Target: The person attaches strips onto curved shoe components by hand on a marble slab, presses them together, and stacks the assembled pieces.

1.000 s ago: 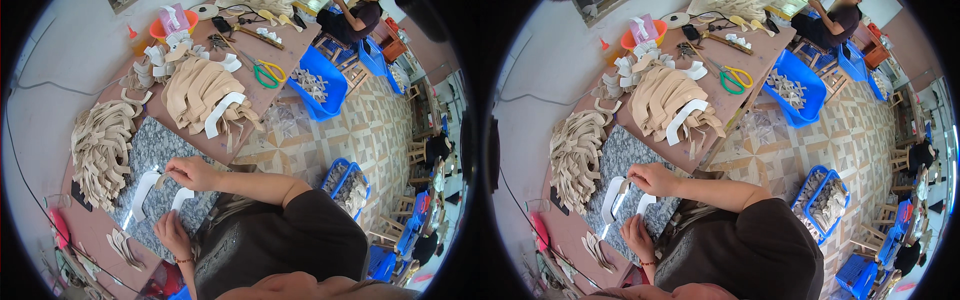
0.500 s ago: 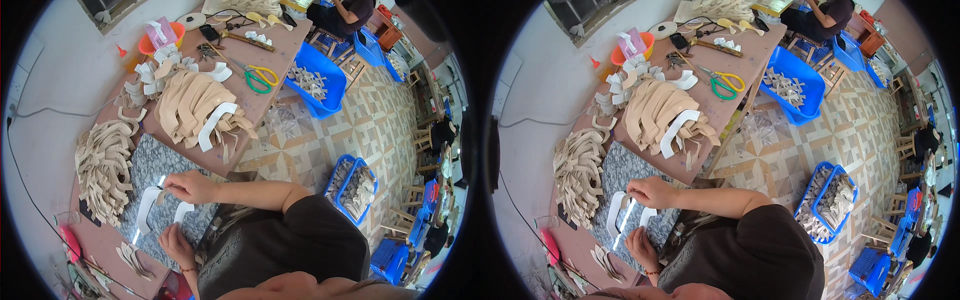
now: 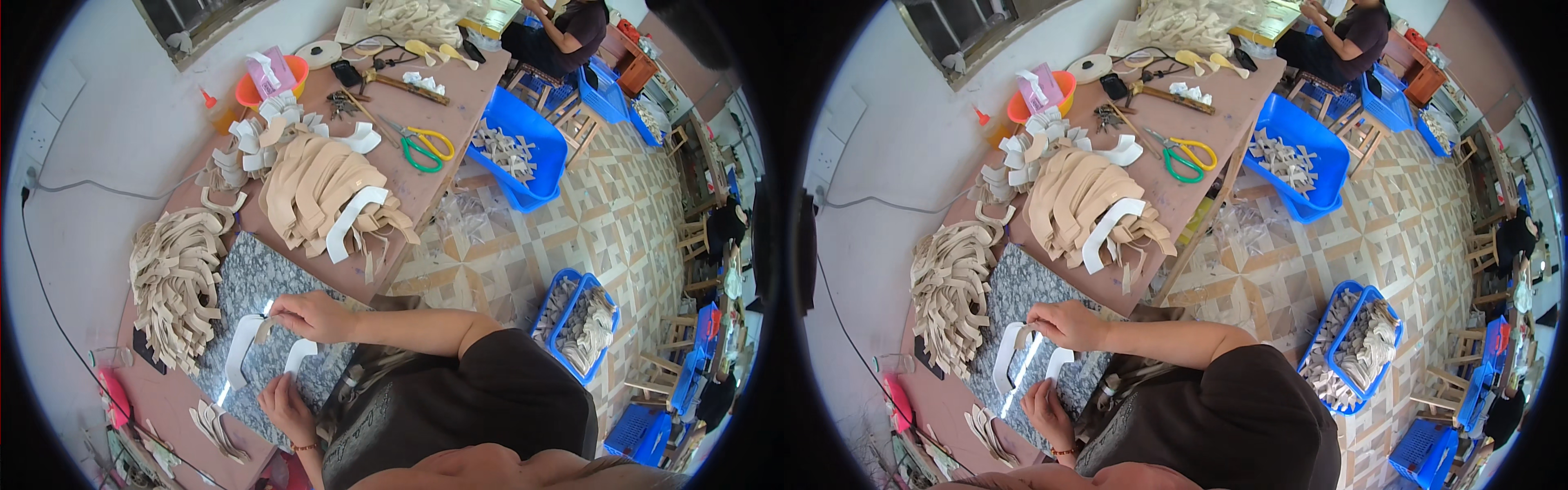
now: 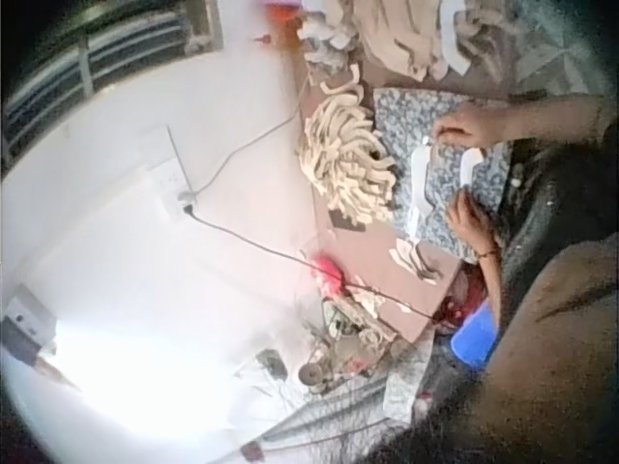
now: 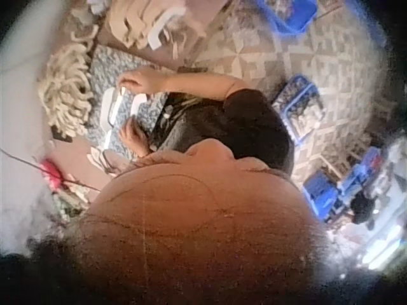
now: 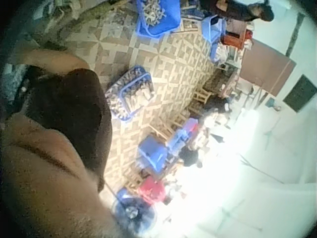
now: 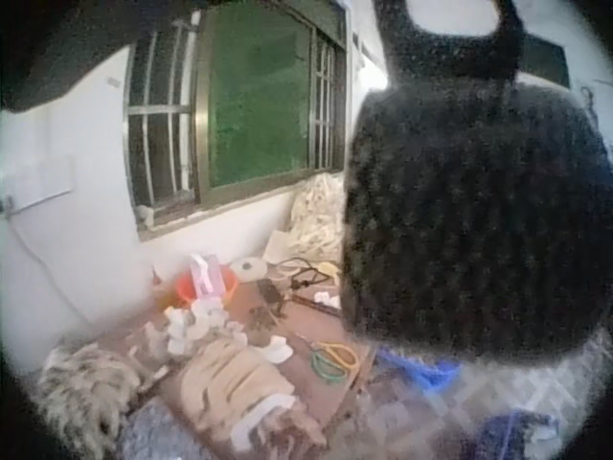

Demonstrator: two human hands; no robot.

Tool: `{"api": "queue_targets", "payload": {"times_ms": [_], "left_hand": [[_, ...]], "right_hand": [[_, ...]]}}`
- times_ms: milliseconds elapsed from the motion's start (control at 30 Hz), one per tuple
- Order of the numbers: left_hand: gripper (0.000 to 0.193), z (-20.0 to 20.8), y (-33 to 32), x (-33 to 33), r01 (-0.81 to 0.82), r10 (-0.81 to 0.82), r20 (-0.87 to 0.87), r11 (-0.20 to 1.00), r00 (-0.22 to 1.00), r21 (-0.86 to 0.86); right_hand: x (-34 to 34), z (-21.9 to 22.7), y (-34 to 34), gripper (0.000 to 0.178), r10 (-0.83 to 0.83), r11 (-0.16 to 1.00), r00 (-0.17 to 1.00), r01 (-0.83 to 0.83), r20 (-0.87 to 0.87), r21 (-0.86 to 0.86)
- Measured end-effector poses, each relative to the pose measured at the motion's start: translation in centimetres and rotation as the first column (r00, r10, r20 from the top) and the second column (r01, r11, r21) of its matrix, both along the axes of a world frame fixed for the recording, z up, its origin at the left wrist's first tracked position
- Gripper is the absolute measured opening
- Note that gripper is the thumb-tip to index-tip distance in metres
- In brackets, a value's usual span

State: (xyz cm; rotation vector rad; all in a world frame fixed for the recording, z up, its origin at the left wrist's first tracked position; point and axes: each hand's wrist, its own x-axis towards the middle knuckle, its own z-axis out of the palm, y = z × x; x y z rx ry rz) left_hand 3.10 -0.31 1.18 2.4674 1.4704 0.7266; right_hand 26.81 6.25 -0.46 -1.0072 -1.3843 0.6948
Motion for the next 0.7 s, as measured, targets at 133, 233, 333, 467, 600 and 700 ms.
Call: {"api": "queue_targets", "payload": {"times_ms": [133,233,333,467,600,700], "left_hand": [[0.023,-0.2,0.0,0.0,-0.018,0.018,0.012,1.000,1.000,0.001],[0.025,-0.3,0.2,-0.6,0.007,-0.008,0.022,1.000,1.000,0.007],[0.026,0.0,0.4,-1.0,0.016,-0.016,0.008,1.000,1.000,-0.003],[0.022,0.0,-0.2,-1.0,-0.026,0.026,0.028,1.000,0.999,-0.008],[0.021,0.6,-2.4,-3.3,-0.103,0.103,-0.009,0.994,0.995,-0.024],[0.022,-0.1,-3.1,-3.9,-0.121,0.121,0.029,0.993,0.992,0.000]], "right_hand": [[-0.1,0.1,0.0,0.020,0.054,0.995,0.999,-0.054,-0.002,-0.089],[-0.7,-0.3,0.2,0.024,0.016,0.999,1.000,-0.015,0.008,-0.037],[-1.1,-0.7,0.4,0.022,-0.007,1.000,0.998,0.007,0.067,0.005],[-1.0,0.2,0.4,0.013,0.014,0.995,0.995,-0.005,0.094,-0.100],[-4.3,0.6,0.1,0.010,0.068,0.957,0.961,-0.138,-0.267,-0.255],[-3.8,2.6,0.4,0.013,0.148,0.866,0.893,-0.325,-0.426,-0.379]]}}
